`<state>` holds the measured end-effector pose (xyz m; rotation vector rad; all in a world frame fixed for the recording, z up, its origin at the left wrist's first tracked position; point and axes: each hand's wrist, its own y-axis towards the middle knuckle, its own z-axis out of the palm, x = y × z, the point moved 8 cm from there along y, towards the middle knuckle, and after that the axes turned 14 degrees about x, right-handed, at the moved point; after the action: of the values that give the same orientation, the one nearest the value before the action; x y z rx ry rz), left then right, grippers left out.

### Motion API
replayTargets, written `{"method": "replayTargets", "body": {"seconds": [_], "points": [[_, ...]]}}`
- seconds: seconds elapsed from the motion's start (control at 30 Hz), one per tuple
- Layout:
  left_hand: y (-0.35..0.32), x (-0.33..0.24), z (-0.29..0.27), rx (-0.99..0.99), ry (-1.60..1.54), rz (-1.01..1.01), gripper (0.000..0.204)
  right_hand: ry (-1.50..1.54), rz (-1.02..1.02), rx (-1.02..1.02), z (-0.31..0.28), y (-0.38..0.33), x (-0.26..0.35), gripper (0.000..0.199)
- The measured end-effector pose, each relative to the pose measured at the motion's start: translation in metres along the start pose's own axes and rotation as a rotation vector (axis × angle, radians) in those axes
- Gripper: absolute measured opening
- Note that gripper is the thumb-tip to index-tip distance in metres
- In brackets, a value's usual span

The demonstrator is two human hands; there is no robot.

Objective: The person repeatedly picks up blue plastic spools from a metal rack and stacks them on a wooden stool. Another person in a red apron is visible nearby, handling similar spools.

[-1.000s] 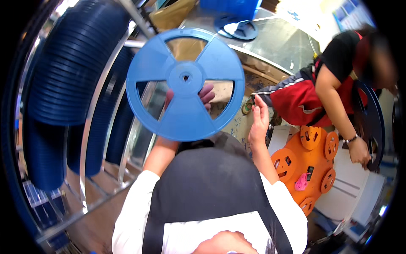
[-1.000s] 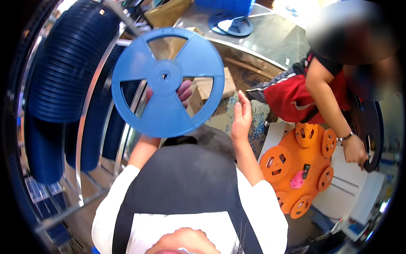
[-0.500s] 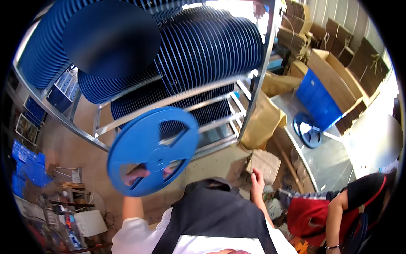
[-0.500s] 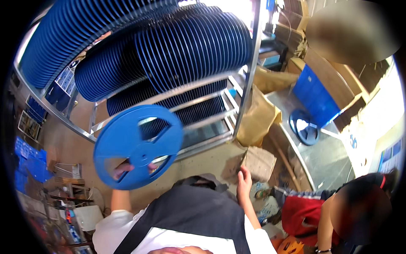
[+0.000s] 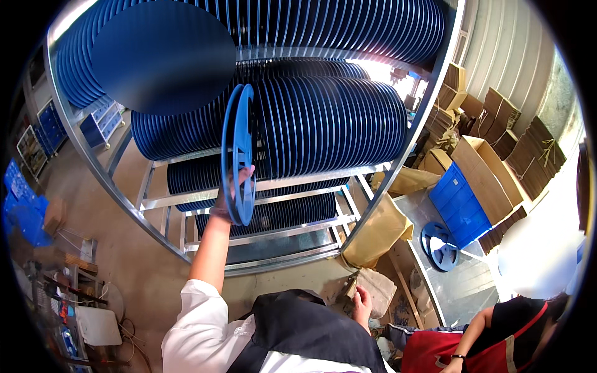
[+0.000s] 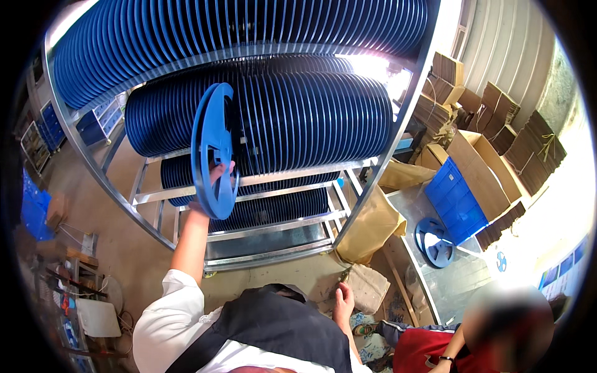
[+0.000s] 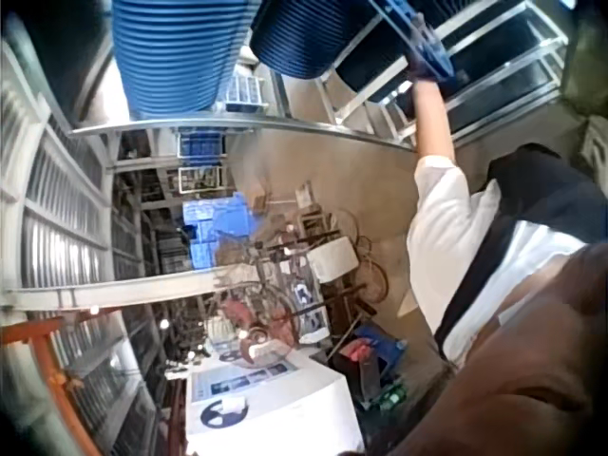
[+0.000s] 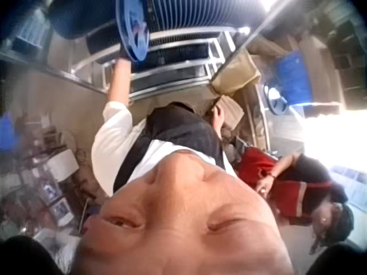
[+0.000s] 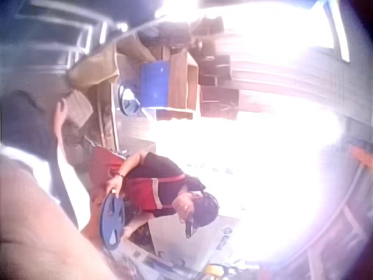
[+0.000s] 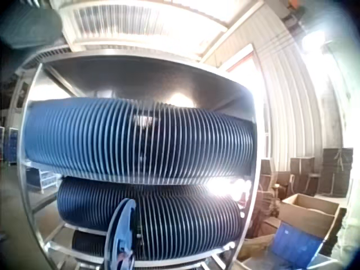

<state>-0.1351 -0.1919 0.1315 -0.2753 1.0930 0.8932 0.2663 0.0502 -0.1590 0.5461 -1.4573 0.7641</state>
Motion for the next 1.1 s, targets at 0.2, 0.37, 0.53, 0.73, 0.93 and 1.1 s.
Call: {"method": "replayTargets", "body": {"seconds": [0.2, 0.37, 0.53, 0.73, 0.93, 1.1], "points": [[0.039, 0.024, -0.018, -0.023, 0.031, -0.066, 0.033, 0.039, 0.024, -0.059, 0.006, 0.011, -0.012, 0.030], [0.079, 0.024, -0.022, -0.097, 0.094, -0.080, 0.064, 0.024, 0.041, -0.066, 0.017, 0.025, -0.004, 0.029], [0.132, 0.043, -0.064, -0.224, 0.132, -0.193, 0.083, -0.044, -0.014, -0.018, 0.027, 0.038, -0.002, 0.029], [0.150, 0.082, -0.098, -0.223, 0.009, -0.156, 0.087, -0.056, 0.012, -0.029, 0.028, 0.041, -0.008, 0.030], [0.131, 0.045, -0.062, -0.092, 0.307, -0.066, 0.068, -0.078, -0.001, 0.047, 0.052, 0.065, -0.007, 0.031], [0.086, 0.029, -0.067, -0.067, 1.033, 0.384, 0.046, -0.070, 0.051, 0.102, 0.099, 0.093, 0.005, 0.030]]}}
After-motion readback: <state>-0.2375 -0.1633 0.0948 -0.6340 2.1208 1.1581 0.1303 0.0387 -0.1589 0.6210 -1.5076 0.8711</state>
